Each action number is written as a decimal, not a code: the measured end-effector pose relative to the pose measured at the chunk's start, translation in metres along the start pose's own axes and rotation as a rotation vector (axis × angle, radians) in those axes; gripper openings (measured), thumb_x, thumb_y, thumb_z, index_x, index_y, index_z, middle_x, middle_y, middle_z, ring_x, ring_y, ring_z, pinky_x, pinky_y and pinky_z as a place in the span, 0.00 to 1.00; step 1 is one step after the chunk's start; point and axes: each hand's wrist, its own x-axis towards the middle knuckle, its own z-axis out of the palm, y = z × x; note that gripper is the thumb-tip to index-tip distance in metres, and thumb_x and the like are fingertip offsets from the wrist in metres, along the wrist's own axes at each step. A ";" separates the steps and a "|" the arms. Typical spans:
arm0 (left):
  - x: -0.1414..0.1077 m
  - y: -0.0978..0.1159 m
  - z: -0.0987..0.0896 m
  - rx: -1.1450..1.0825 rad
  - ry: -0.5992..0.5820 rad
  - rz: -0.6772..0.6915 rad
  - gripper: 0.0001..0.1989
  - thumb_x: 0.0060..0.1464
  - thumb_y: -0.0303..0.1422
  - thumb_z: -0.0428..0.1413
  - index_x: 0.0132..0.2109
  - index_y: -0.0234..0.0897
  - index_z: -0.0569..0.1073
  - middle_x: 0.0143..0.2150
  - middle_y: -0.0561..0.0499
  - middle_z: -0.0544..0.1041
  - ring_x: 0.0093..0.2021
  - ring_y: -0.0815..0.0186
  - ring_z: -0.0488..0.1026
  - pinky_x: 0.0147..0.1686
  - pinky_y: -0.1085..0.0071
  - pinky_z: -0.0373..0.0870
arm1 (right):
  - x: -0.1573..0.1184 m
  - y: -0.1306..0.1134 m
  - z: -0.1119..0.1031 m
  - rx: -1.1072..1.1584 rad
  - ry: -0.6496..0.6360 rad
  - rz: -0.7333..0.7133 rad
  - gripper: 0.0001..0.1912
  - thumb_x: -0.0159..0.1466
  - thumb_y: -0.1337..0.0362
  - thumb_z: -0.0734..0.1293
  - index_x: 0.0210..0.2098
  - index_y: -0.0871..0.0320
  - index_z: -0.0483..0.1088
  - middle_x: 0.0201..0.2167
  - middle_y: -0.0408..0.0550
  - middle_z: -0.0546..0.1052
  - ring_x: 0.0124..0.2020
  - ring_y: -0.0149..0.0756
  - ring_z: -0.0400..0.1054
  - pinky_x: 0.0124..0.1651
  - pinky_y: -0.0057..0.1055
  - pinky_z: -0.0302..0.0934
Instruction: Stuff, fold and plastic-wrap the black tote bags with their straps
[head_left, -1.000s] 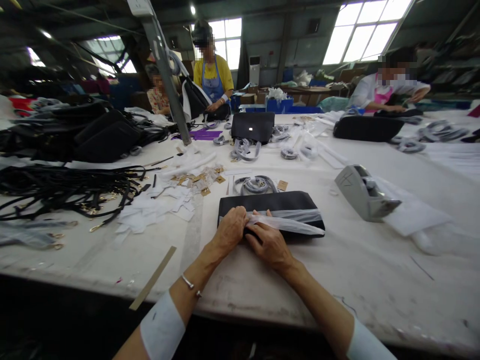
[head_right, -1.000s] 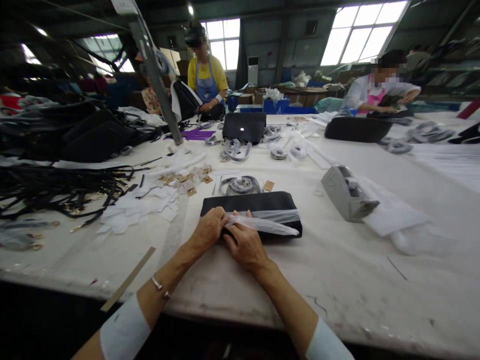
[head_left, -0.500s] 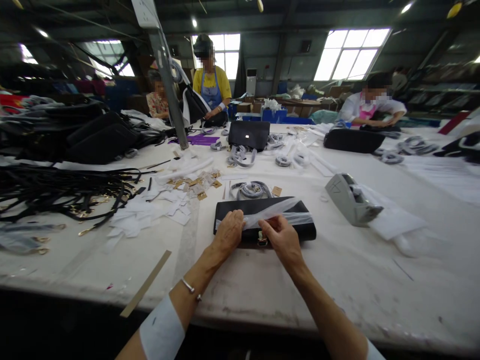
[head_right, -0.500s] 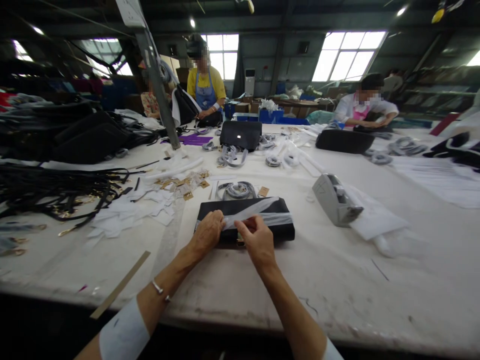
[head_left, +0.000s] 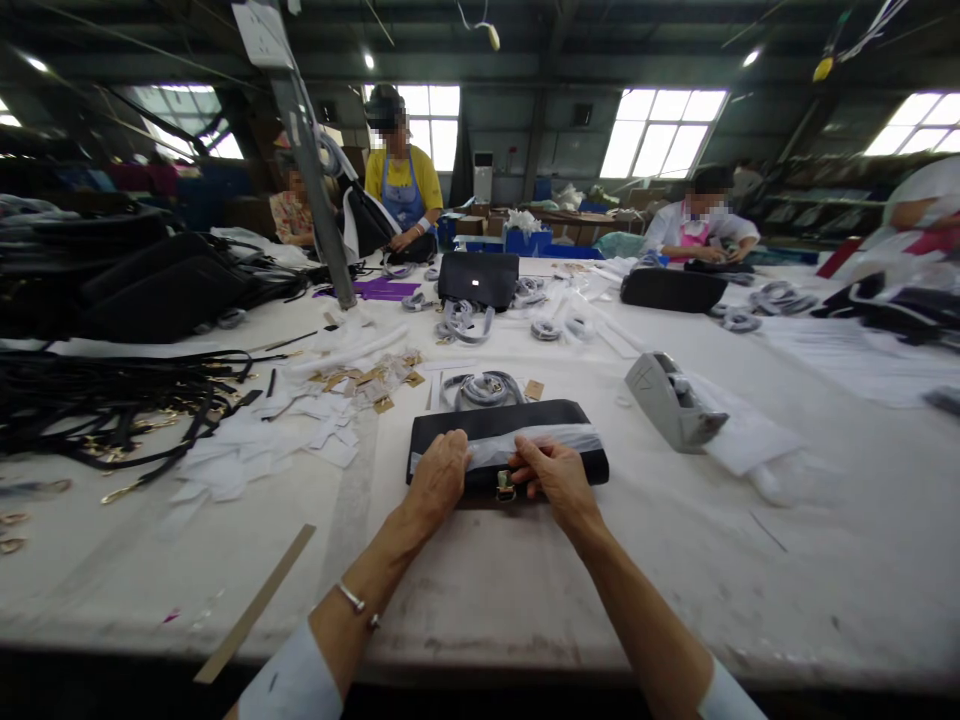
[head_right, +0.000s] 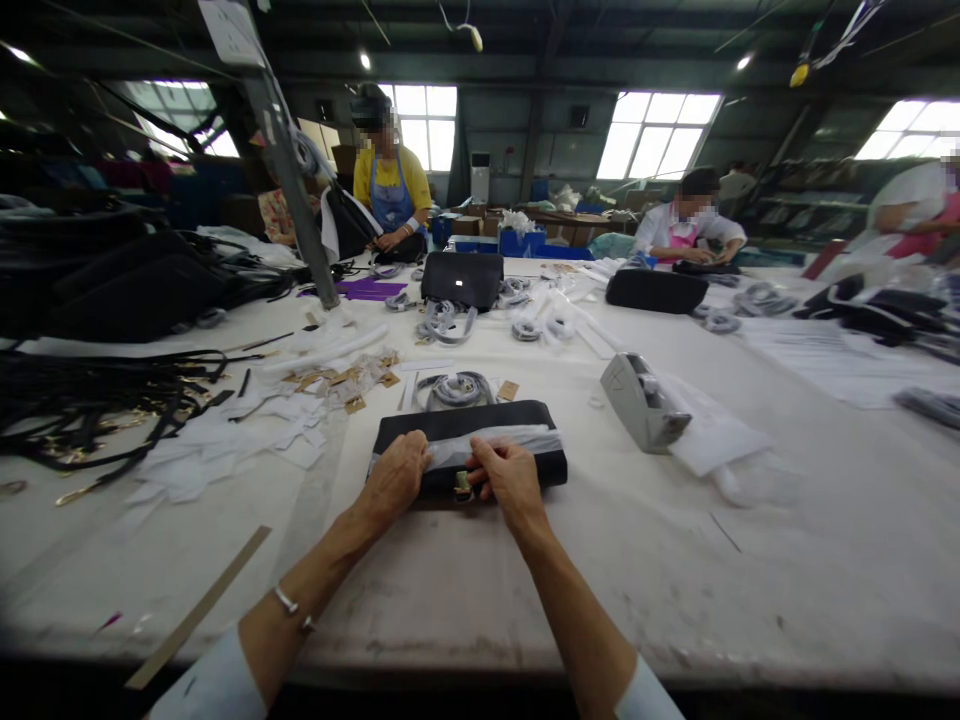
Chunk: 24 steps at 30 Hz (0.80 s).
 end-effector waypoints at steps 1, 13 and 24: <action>0.000 0.000 0.000 0.001 0.002 0.002 0.05 0.61 0.27 0.44 0.37 0.38 0.62 0.34 0.47 0.71 0.39 0.58 0.68 0.40 0.64 0.64 | 0.000 0.000 -0.003 -0.034 0.001 -0.018 0.20 0.53 0.49 0.72 0.25 0.62 0.71 0.22 0.49 0.78 0.17 0.30 0.70 0.13 0.20 0.57; 0.004 -0.004 0.012 0.089 0.037 0.046 0.05 0.60 0.25 0.44 0.37 0.38 0.62 0.35 0.46 0.71 0.38 0.58 0.69 0.41 0.64 0.64 | 0.008 -0.020 -0.040 -0.138 -0.013 0.052 0.17 0.53 0.53 0.72 0.27 0.61 0.70 0.29 0.51 0.79 0.15 0.29 0.70 0.10 0.19 0.55; 0.006 -0.004 0.009 0.079 0.017 0.052 0.06 0.60 0.25 0.44 0.36 0.39 0.62 0.34 0.47 0.71 0.37 0.59 0.69 0.40 0.64 0.64 | 0.011 -0.012 -0.052 -0.184 0.142 -0.106 0.15 0.54 0.55 0.71 0.26 0.62 0.71 0.14 0.42 0.73 0.10 0.24 0.59 0.11 0.19 0.53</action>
